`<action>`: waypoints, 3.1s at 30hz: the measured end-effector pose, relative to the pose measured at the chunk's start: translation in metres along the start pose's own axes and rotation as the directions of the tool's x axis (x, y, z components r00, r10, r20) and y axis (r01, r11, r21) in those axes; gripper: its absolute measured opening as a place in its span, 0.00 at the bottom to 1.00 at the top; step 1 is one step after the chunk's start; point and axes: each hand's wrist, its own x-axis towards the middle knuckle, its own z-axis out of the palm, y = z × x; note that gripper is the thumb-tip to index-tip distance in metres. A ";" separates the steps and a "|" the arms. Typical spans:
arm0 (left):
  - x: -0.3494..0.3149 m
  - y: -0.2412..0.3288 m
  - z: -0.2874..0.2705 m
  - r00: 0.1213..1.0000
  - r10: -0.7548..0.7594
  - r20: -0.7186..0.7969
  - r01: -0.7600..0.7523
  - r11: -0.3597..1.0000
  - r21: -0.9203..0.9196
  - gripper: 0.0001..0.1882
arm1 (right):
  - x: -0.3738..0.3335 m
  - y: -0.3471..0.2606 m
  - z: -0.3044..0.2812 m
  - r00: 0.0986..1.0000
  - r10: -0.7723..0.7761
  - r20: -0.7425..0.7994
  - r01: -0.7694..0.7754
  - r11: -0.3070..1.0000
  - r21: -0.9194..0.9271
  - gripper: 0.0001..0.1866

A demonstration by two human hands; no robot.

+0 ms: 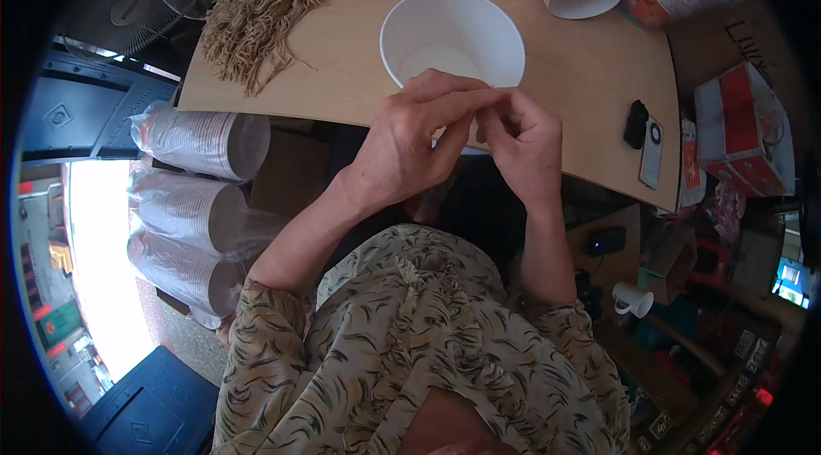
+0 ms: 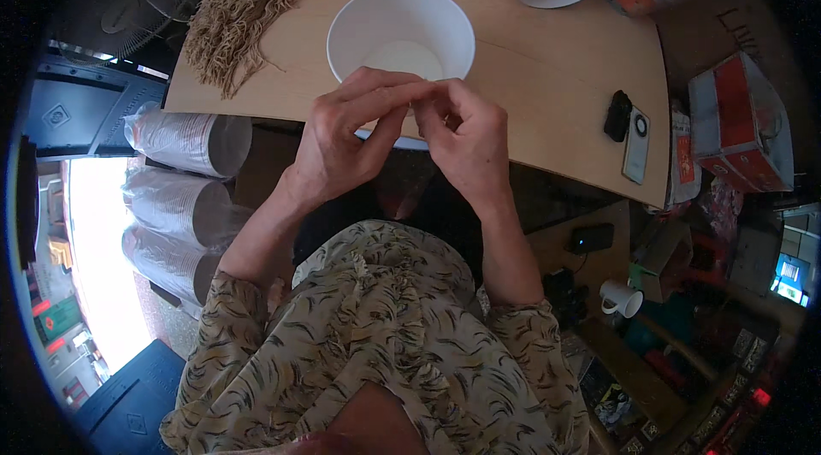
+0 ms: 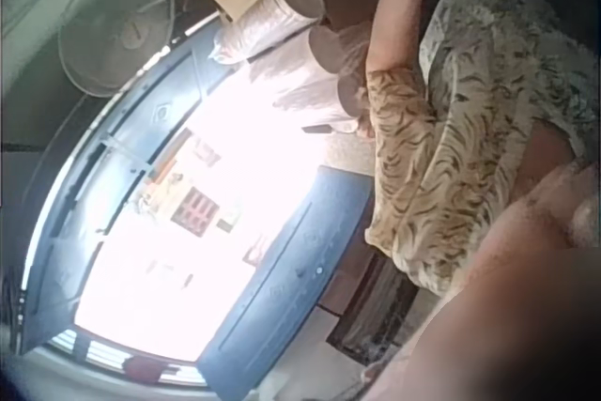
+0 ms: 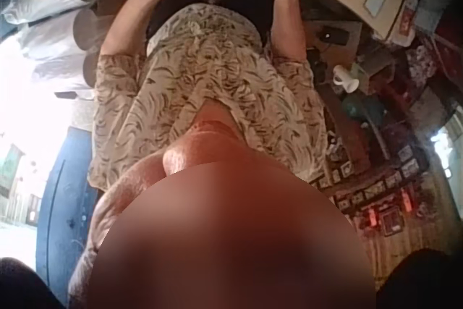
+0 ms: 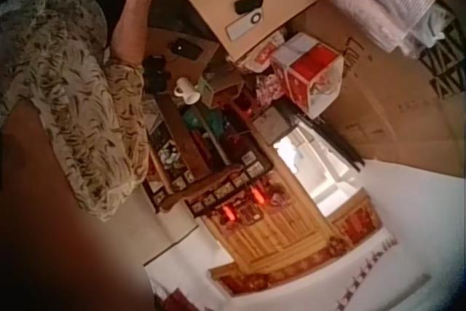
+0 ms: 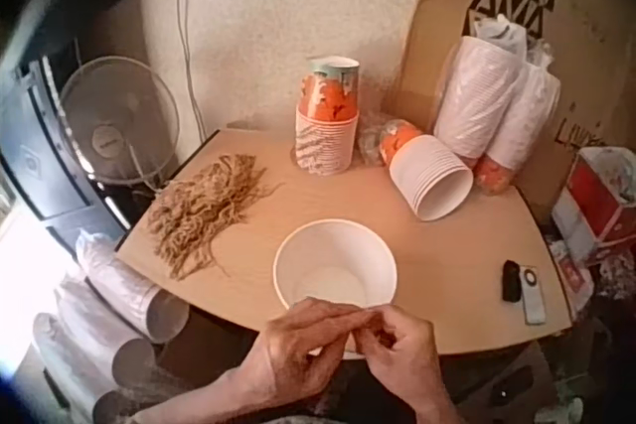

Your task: Tying string around a stack of paper bowls for packaging.

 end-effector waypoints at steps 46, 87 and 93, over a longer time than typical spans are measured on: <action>0.046 -0.167 -0.083 0.874 -0.485 0.017 0.485 0.873 -0.055 0.19 | 0.016 -0.037 0.096 0.765 -0.611 0.203 0.615 0.601 -0.510 0.06; 0.057 -0.144 -0.067 0.869 -0.494 -0.016 0.494 0.869 0.012 0.15 | 0.005 -0.023 0.057 0.827 -0.560 0.041 0.501 0.702 -0.506 0.06; 0.046 -0.139 -0.081 0.934 -0.351 -0.065 0.352 0.936 0.010 0.15 | 0.003 -0.010 0.041 0.914 -0.385 -0.125 0.337 0.896 -0.290 0.06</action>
